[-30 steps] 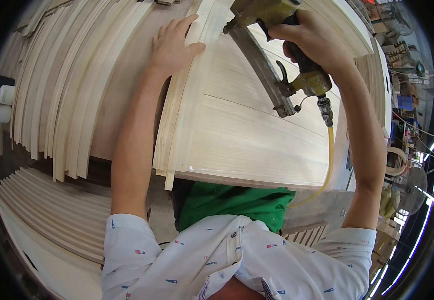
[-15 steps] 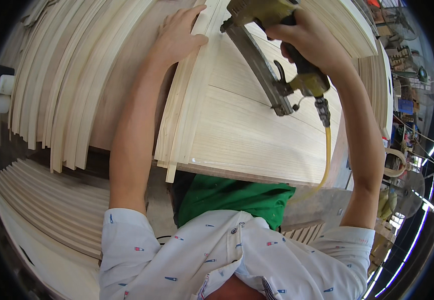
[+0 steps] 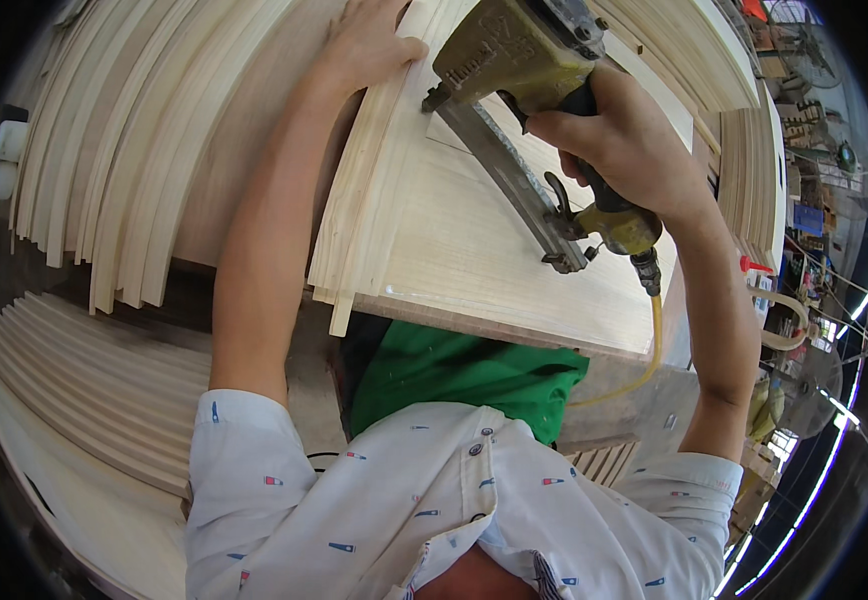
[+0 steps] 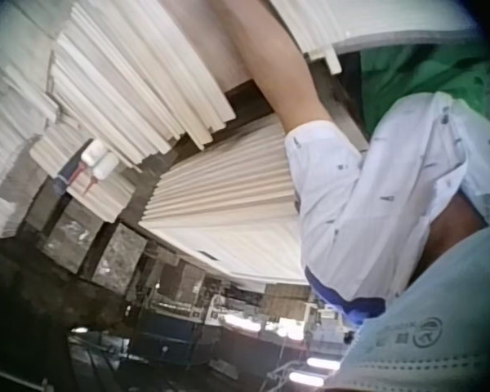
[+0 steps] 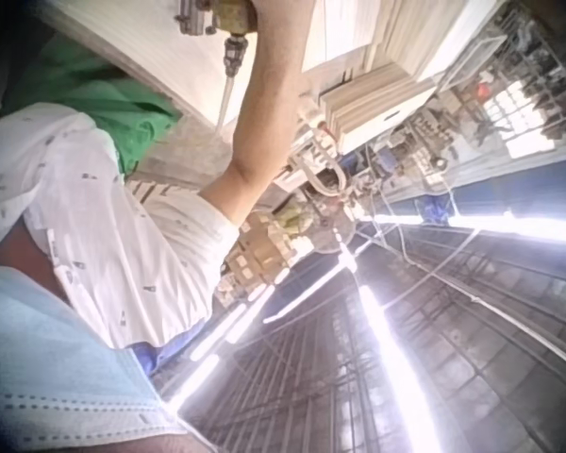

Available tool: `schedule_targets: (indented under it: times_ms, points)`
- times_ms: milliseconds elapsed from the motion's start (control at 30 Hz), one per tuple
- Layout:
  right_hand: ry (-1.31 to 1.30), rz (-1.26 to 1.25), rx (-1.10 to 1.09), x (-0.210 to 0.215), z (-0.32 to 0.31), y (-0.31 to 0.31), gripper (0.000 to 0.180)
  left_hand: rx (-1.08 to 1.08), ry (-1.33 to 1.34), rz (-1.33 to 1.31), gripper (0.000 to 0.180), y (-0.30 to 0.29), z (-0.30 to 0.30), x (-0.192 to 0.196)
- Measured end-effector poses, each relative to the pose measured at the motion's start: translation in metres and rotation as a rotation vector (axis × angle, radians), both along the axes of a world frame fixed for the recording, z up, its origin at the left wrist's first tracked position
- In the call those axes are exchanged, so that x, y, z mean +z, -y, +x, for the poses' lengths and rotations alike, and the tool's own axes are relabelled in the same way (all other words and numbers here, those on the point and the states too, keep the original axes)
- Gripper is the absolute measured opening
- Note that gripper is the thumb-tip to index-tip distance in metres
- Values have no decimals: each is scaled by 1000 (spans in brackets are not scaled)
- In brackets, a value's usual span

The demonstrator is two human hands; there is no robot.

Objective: Assembling wooden panels using a pneumatic nail gun and wood glue.

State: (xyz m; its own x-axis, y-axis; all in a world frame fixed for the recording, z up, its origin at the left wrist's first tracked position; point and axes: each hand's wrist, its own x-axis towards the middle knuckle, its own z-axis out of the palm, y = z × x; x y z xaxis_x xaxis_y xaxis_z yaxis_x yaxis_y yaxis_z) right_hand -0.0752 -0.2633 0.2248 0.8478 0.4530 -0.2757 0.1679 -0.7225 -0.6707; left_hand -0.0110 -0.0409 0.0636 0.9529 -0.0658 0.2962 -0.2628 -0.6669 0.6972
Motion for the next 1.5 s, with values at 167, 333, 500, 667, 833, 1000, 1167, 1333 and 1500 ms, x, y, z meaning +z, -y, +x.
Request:
schedule_targets:
  times_ms: [167,333,500,667,833,1000,1167,1333,1500]
  points:
    - [13,-122,-31,12,-18,0,27,-16,14,-34,72,-3,5,-2]
    - [-57,-95,-19,2,-38,1,31,-12,18,-24,74,-3,5,-4]
    - [-46,-99,-12,11,-53,-1,30,-27,-7,-73,74,-3,5,-5]
    - [-86,-105,95,13,-72,-5,29,17,-56,-22,74,-7,4,1]
    - [42,-102,114,11,-74,8,28,-69,-68,-56,81,-5,19,-5]
    - [-103,15,-323,36,-103,74,25,-272,-1,-120,68,-28,19,-26]
    - [-41,112,-753,36,-140,202,25,-255,-112,-243,57,-15,18,-23]
    - [18,327,-1110,-3,-190,313,28,-203,-120,-105,51,-14,11,5]
    - [-12,453,-1188,-39,-209,384,28,-202,-104,-5,44,-30,22,-11]
